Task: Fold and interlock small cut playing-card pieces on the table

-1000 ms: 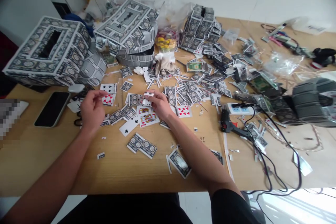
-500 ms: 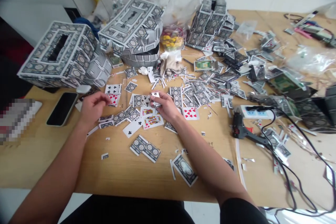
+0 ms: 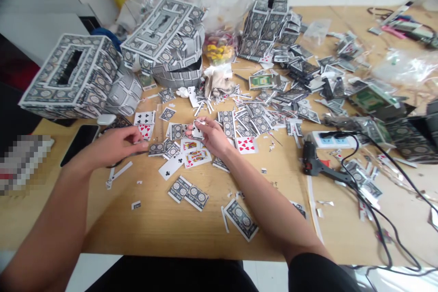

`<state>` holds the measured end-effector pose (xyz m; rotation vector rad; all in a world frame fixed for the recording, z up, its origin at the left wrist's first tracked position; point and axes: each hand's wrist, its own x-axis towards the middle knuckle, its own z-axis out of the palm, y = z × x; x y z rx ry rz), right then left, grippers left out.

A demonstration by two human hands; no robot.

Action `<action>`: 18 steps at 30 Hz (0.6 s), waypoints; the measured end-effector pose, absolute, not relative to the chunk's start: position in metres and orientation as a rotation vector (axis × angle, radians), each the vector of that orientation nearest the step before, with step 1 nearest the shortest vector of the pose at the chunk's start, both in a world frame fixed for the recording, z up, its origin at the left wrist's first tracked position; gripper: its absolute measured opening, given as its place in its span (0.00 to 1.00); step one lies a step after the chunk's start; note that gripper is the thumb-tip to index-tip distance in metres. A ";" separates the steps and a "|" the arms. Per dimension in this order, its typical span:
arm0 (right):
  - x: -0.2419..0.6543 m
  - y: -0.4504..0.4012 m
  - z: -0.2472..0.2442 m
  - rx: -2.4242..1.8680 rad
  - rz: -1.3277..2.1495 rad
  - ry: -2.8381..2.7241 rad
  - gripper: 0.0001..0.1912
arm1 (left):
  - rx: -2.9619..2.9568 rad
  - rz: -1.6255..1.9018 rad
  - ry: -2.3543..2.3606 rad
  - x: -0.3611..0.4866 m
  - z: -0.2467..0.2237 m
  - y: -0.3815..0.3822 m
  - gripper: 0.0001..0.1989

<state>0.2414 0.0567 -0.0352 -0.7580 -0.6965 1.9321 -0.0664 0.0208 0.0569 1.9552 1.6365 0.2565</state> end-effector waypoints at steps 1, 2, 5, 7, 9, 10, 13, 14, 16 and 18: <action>0.242 0.056 -0.035 -0.763 1.926 -0.697 0.13 | 1.935 0.370 1.576 -0.061 0.060 0.027 0.20; 0.242 0.056 -0.035 -0.767 1.918 -0.701 0.13 | 1.901 0.487 1.505 -0.055 0.062 0.033 0.22; 0.242 0.055 -0.033 -0.768 1.894 -0.727 0.14 | 1.658 0.742 1.280 -0.026 0.057 0.049 0.24; 0.242 0.054 -0.031 -0.773 1.897 -0.729 0.12 | 1.460 0.815 1.171 -0.005 0.046 0.055 0.22; 0.243 0.055 -0.030 -0.766 1.923 -0.711 0.09 | 1.246 0.849 1.108 0.013 0.033 0.056 0.21; 0.243 0.055 -0.029 -0.749 1.944 -0.700 0.08 | 1.161 0.827 1.071 0.019 0.027 0.055 0.20; 0.244 0.057 -0.029 -0.672 2.015 -0.677 0.17 | 1.065 0.764 1.026 0.029 0.010 0.053 0.18; 0.244 0.058 -0.029 -0.659 2.032 -0.676 0.19 | 1.080 0.768 1.030 0.029 0.006 0.052 0.17; 0.244 0.058 -0.030 -0.663 2.046 -0.681 0.23 | 1.139 0.795 1.045 0.029 0.000 0.053 0.16; 0.243 0.058 -0.030 -0.690 2.040 -0.695 0.23 | 1.198 0.823 1.053 0.028 -0.005 0.054 0.15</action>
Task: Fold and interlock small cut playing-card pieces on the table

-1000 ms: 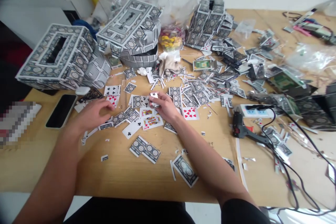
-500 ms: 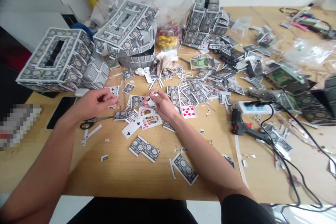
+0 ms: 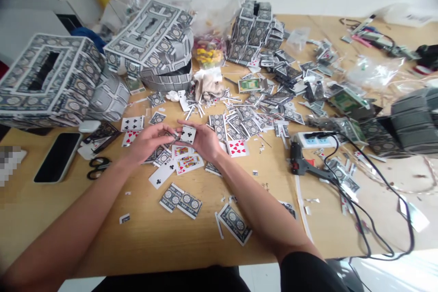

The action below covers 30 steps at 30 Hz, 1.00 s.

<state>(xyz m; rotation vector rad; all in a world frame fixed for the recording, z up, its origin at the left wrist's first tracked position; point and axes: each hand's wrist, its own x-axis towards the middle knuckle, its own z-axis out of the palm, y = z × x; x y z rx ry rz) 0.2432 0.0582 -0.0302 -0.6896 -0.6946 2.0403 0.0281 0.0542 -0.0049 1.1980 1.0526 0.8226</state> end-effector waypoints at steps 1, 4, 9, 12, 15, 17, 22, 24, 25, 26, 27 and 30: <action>0.243 0.058 -0.030 -0.703 2.032 -0.705 0.22 | 1.223 0.843 1.055 0.028 -0.007 0.055 0.15; 0.242 0.056 -0.030 -0.731 2.000 -0.755 0.19 | 1.268 0.940 1.073 0.030 -0.014 0.056 0.18; 0.242 0.055 -0.030 -0.756 1.958 -0.830 0.20 | 1.275 1.056 1.117 0.033 -0.023 0.056 0.26; 0.242 0.054 -0.032 -0.767 1.956 -0.851 0.21 | 1.313 1.080 1.150 0.034 -0.024 0.056 0.25; 0.242 0.054 -0.033 -0.754 1.968 -0.853 0.22 | 1.308 1.090 1.148 0.033 -0.023 0.056 0.22; 0.242 0.053 -0.033 -0.734 1.981 -0.852 0.22 | 1.284 1.093 1.133 0.033 -0.022 0.056 0.21; 0.242 0.051 -0.028 -0.705 1.970 -0.873 0.21 | 1.327 1.135 1.190 0.033 -0.025 0.054 0.22; 0.242 0.050 -0.027 -0.728 1.968 -0.879 0.21 | 1.349 1.185 1.248 0.035 -0.027 0.052 0.23; 0.242 0.050 -0.027 -0.736 1.971 -0.880 0.21 | 1.367 1.201 1.270 0.036 -0.029 0.051 0.22; 0.242 0.050 -0.027 -0.740 1.967 -0.880 0.21 | 1.398 1.206 1.285 0.037 -0.029 0.049 0.20; 0.242 0.050 -0.028 -0.737 1.961 -0.881 0.21 | 1.447 1.200 1.304 0.038 -0.029 0.047 0.18; 0.243 0.050 -0.029 -0.732 1.940 -0.892 0.20 | 1.670 1.140 1.347 0.039 -0.025 0.041 0.14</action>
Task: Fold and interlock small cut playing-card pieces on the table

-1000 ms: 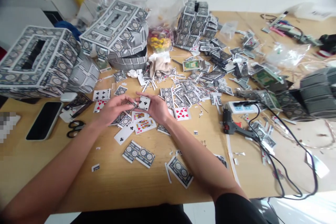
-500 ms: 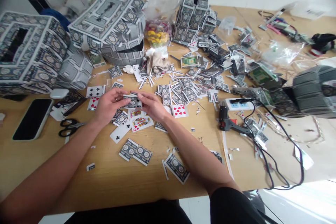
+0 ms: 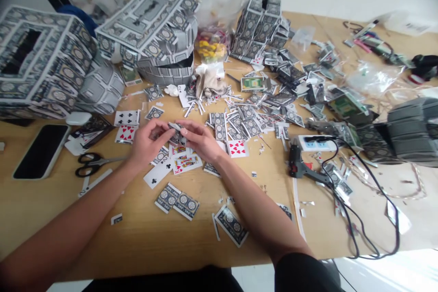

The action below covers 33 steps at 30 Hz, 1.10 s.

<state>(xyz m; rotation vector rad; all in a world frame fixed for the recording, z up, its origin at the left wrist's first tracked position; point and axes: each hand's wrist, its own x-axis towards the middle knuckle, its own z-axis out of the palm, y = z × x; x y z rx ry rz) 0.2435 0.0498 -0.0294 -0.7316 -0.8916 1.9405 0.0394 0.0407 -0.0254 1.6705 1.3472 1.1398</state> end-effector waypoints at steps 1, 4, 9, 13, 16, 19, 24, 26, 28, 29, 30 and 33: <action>0.244 0.050 -0.030 -0.743 1.937 -0.894 0.21 | 1.754 1.125 1.350 0.040 -0.023 0.039 0.13; 0.244 0.050 -0.030 -0.790 1.927 -0.888 0.21 | 1.927 1.107 1.371 0.042 -0.018 0.037 0.15; 0.244 0.049 -0.029 -0.814 1.891 -0.886 0.23 | 1.916 1.129 1.357 0.042 -0.016 0.035 0.11; 0.243 0.049 -0.030 -0.842 1.827 -0.850 0.22 | 1.851 1.125 1.280 0.039 -0.013 0.034 0.12; 0.242 0.049 -0.032 -0.871 1.788 -0.854 0.22 | 1.829 1.112 1.293 0.038 -0.011 0.033 0.14; 0.241 0.049 -0.031 -0.864 1.787 -0.872 0.23 | 1.841 1.118 1.298 0.037 -0.011 0.033 0.16; 0.240 0.049 -0.029 -0.865 1.776 -0.860 0.23 | 1.841 1.099 1.280 0.038 -0.012 0.034 0.14; 0.240 0.049 -0.030 -0.861 1.773 -0.877 0.23 | 1.840 1.110 1.276 0.038 -0.014 0.034 0.15; 0.240 0.048 -0.030 -0.857 1.772 -0.887 0.22 | 1.838 1.139 1.274 0.039 -0.015 0.033 0.15; 0.240 0.048 -0.029 -0.860 1.773 -0.881 0.22 | 1.837 1.149 1.273 0.039 -0.015 0.033 0.16; 0.240 0.047 -0.029 -0.871 1.772 -0.876 0.21 | 1.840 1.147 1.266 0.039 -0.015 0.032 0.15; 0.241 0.047 -0.028 -0.908 1.769 -0.867 0.21 | 1.846 1.132 1.236 0.039 -0.015 0.031 0.15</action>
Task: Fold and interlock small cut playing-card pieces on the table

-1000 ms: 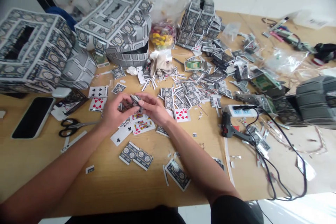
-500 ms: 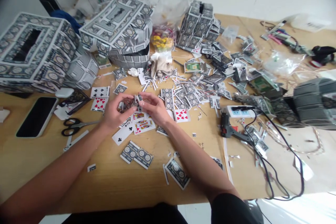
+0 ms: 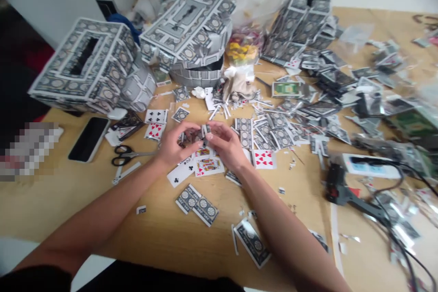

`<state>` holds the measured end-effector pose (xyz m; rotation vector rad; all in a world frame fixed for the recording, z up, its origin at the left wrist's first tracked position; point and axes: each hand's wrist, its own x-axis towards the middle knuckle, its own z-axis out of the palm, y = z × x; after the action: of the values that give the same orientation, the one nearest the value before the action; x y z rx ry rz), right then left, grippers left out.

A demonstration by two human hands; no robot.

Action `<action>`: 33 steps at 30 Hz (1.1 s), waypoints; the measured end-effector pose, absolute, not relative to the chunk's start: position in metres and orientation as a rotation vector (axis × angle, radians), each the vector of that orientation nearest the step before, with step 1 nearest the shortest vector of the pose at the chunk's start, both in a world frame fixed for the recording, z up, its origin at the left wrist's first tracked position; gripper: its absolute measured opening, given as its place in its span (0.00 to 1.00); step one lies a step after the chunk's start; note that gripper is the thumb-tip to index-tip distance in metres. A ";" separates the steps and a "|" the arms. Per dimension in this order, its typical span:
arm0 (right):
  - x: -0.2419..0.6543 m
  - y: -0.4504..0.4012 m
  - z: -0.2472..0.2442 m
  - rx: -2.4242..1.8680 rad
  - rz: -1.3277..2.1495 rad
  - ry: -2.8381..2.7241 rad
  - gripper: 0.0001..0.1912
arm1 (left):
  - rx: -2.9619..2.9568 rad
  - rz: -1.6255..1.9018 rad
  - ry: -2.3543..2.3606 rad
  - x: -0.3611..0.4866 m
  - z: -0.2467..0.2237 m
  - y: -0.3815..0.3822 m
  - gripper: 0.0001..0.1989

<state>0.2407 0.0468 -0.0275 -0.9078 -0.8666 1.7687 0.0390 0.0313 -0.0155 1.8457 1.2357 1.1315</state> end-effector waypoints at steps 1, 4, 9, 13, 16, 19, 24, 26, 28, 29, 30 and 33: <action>0.241 0.047 -0.027 -0.911 1.771 -0.868 0.21 | 1.846 1.137 1.226 0.039 -0.016 0.031 0.15; 0.241 0.046 -0.026 -0.897 1.770 -0.892 0.19 | 1.842 1.172 1.191 0.039 -0.017 0.032 0.15; 0.241 0.046 -0.028 -0.904 1.746 -0.959 0.21 | 1.880 1.180 1.159 0.039 -0.020 0.033 0.13; 0.242 0.047 -0.031 -0.904 1.756 -0.966 0.23 | 1.874 1.216 1.154 0.039 -0.021 0.033 0.13; 0.241 0.047 -0.032 -0.910 1.760 -0.937 0.22 | 1.857 1.220 1.161 0.038 -0.021 0.033 0.13; 0.240 0.047 -0.032 -0.896 1.755 -0.934 0.22 | 1.836 1.219 1.192 0.038 -0.020 0.033 0.14; 0.239 0.047 -0.031 -0.882 1.734 -0.951 0.24 | 1.840 1.176 1.200 0.037 -0.018 0.033 0.13; 0.239 0.048 -0.032 -0.881 1.729 -0.962 0.25 | 1.835 1.166 1.205 0.036 -0.018 0.033 0.12; 0.239 0.048 -0.033 -0.872 1.732 -0.958 0.25 | 1.831 1.162 1.205 0.036 -0.018 0.033 0.11; 0.239 0.049 -0.033 -0.868 1.735 -0.954 0.25 | 1.833 1.163 1.201 0.036 -0.019 0.033 0.11; 0.239 0.049 -0.034 -0.867 1.735 -0.951 0.26 | 1.836 1.164 1.197 0.036 -0.019 0.033 0.11; 0.239 0.049 -0.034 -0.881 1.716 -0.967 0.26 | 1.845 1.174 1.189 0.036 -0.019 0.033 0.11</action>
<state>0.2392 0.0494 -0.0343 -0.8814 -0.9670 1.7161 0.0363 0.0332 -0.0191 1.8450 1.1888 1.1742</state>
